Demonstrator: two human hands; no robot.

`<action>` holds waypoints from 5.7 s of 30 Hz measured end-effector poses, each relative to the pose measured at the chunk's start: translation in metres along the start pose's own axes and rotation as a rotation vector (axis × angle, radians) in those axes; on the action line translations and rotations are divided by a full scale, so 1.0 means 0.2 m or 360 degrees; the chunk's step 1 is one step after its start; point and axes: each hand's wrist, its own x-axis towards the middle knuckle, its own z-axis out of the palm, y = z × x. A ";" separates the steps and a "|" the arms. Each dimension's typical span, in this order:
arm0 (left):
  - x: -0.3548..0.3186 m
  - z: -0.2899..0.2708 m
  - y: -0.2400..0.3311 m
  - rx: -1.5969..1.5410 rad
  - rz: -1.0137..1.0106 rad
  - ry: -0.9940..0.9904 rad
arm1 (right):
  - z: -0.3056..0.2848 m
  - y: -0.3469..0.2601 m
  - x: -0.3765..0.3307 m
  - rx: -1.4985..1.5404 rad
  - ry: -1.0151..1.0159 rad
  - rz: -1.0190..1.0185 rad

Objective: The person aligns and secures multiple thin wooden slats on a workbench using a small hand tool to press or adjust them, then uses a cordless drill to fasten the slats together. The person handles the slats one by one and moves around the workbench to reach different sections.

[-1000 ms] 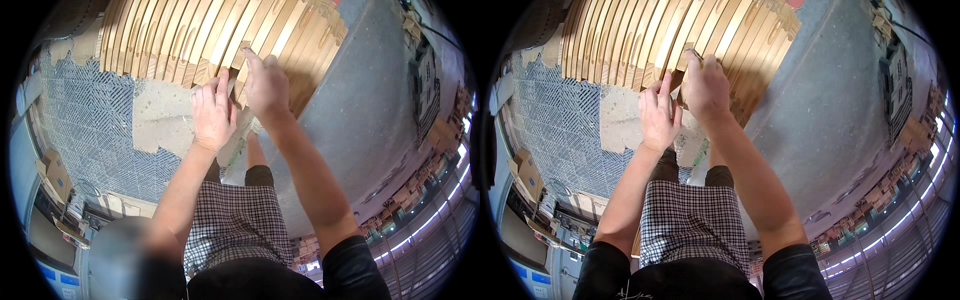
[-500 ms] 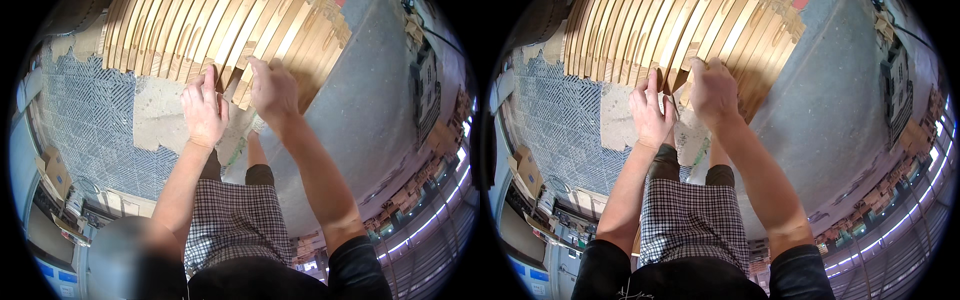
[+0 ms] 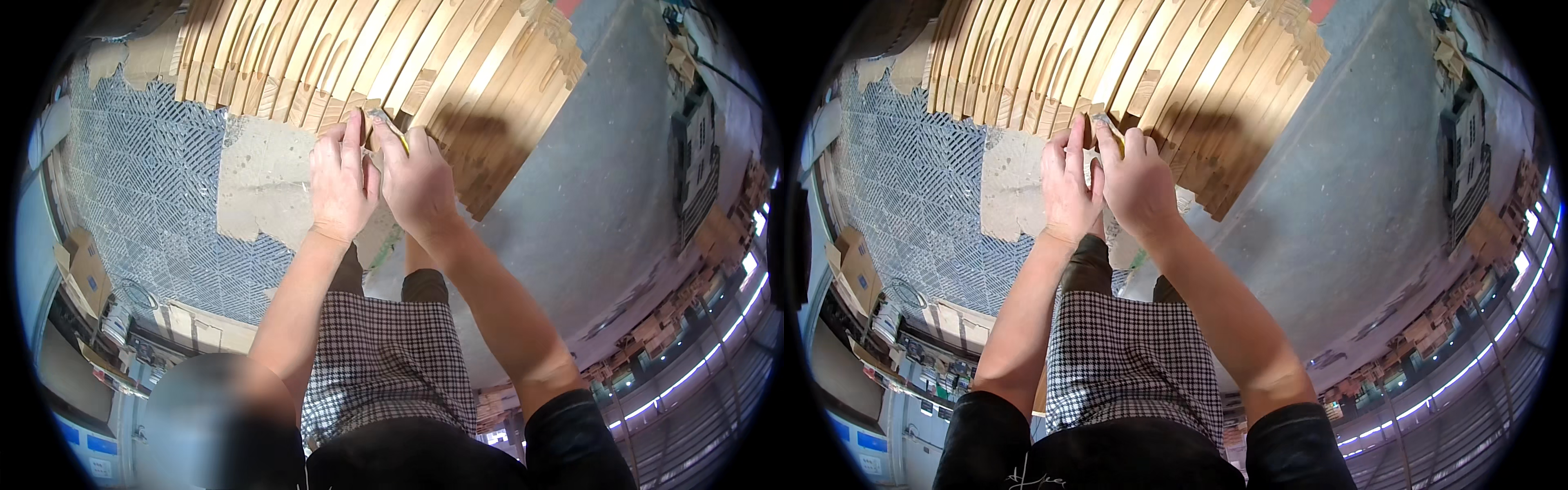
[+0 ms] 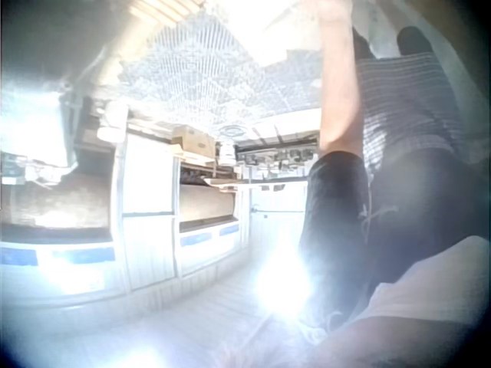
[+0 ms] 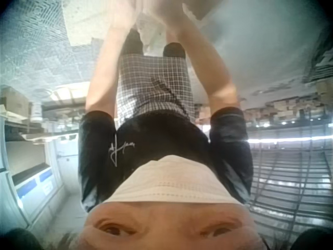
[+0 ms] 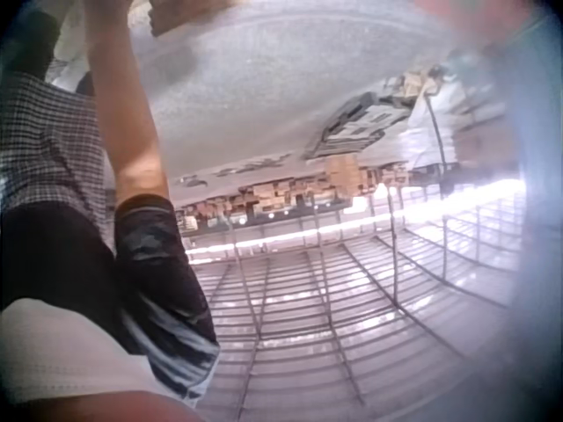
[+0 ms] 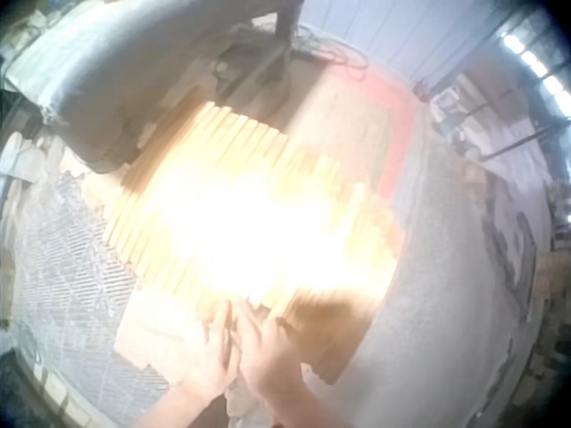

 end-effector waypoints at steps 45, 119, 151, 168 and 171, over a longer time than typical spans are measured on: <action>0.16 -0.22 -0.10 0.0145 0.0114 -0.0115 | -0.08 -0.14 0.17 0.1282 -0.0086 0.1156; 0.12 -0.20 -0.04 0.0193 0.0260 -0.0418 | -0.28 -0.27 -0.06 0.1541 0.0243 0.1440; 0.14 -0.18 -0.08 0.0712 0.0231 -0.0373 | -0.05 -0.18 0.04 0.1127 0.0198 0.1100; 0.16 -0.21 -0.08 0.0551 0.0164 -0.0441 | -0.21 -0.19 -0.02 0.1411 0.0064 0.1308; 0.10 -0.23 -0.10 0.0497 0.0217 -0.0411 | -0.21 -0.18 -0.04 0.1391 0.0082 0.1296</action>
